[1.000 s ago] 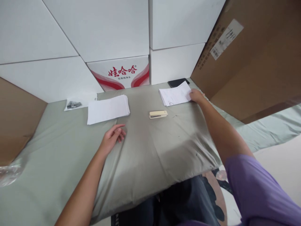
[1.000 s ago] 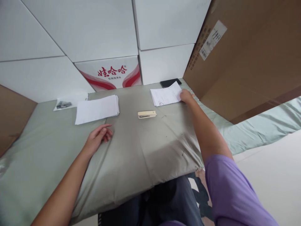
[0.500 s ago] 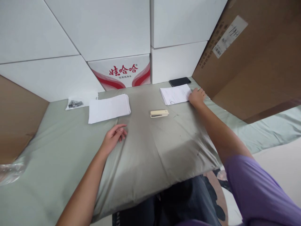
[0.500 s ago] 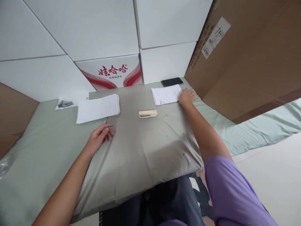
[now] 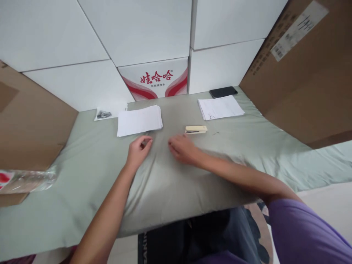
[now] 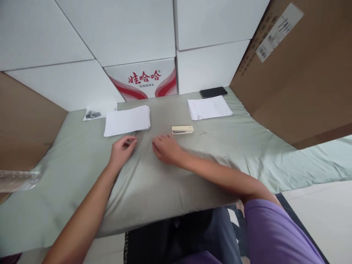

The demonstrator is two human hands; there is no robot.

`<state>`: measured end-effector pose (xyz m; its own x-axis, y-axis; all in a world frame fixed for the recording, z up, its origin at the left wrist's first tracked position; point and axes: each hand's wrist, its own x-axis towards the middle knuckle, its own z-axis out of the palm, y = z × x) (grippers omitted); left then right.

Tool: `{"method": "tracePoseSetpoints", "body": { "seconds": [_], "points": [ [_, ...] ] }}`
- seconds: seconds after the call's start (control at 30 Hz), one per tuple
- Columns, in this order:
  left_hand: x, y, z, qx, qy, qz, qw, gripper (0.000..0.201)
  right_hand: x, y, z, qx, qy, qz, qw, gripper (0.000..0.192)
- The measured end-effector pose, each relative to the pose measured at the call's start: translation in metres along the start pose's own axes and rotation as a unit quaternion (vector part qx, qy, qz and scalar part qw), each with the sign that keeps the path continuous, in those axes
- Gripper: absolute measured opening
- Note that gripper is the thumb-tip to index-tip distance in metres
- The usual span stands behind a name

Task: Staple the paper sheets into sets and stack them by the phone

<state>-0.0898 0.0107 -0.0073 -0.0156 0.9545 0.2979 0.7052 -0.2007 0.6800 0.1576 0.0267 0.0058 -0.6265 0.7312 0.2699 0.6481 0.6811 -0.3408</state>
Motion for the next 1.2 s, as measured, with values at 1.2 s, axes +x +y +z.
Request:
{"method": "tracePoseSetpoints", "body": {
  "seconds": [1.2],
  "points": [
    [0.061,0.042,-0.017,0.200,0.026,0.232,0.952,0.041,0.023,0.008,-0.027,0.678,-0.016,0.262,0.687,0.046]
  ]
}}
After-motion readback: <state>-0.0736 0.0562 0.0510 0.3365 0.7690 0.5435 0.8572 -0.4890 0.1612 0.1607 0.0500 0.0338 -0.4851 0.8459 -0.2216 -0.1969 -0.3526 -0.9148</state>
